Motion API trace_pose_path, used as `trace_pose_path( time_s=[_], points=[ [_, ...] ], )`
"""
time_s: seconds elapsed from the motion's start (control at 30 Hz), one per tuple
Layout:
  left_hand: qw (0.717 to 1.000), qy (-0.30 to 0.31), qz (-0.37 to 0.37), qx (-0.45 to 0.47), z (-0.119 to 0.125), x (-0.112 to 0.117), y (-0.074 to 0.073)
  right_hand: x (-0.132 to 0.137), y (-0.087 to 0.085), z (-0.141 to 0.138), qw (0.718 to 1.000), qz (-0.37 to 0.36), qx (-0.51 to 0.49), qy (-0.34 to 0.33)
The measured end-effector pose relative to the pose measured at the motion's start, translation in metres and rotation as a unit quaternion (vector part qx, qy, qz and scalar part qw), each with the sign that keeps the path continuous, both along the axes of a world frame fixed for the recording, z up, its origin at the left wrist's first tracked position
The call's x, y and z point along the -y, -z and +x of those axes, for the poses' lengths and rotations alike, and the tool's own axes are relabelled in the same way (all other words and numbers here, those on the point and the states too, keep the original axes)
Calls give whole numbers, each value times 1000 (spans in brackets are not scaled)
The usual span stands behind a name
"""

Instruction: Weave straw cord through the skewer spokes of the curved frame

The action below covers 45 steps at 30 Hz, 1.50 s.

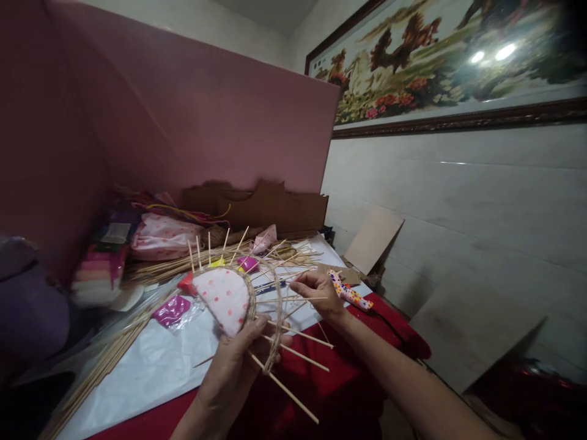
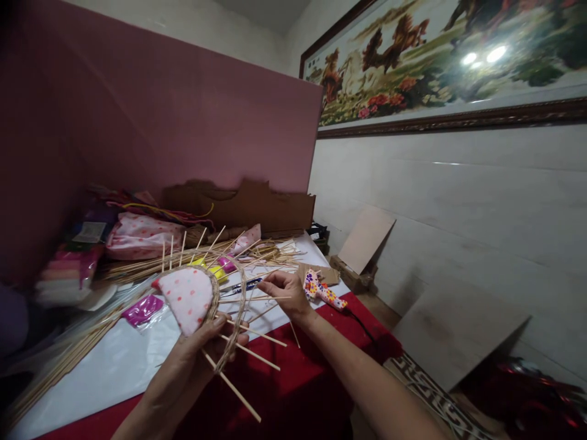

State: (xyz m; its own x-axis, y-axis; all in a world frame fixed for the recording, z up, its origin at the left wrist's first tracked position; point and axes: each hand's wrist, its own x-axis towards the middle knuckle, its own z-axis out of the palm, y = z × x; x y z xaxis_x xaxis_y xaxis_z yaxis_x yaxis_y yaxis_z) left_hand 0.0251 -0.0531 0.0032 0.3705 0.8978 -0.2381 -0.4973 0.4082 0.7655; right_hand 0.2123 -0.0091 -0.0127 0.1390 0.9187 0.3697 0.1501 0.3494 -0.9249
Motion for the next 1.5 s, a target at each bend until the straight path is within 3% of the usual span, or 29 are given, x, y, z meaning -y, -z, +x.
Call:
trace_pose_path(
  time_s=[0.13, 0.53, 0.77, 1.0, 1.5],
  points=[
    [1000, 6, -1, 4, 0, -1, 0, 0, 4, -12, 999, -5, -45, 20],
    [1000, 4, -1, -10, 1, 0, -1, 10, -7, -24, 996, 7, -69, 56],
    [1000, 0, -12, -13, 1, -1, 0, 6, 0, -29, 993, 13, -100, 64],
    [1000, -1, -21, -5, 1, 0, -1, 3, 9, -37, 984, -27, -161, 67],
    [1000, -2, -12, -11, 0, 0, -1, 7, 12, -43, 974, -52, -207, 76]
  ],
)
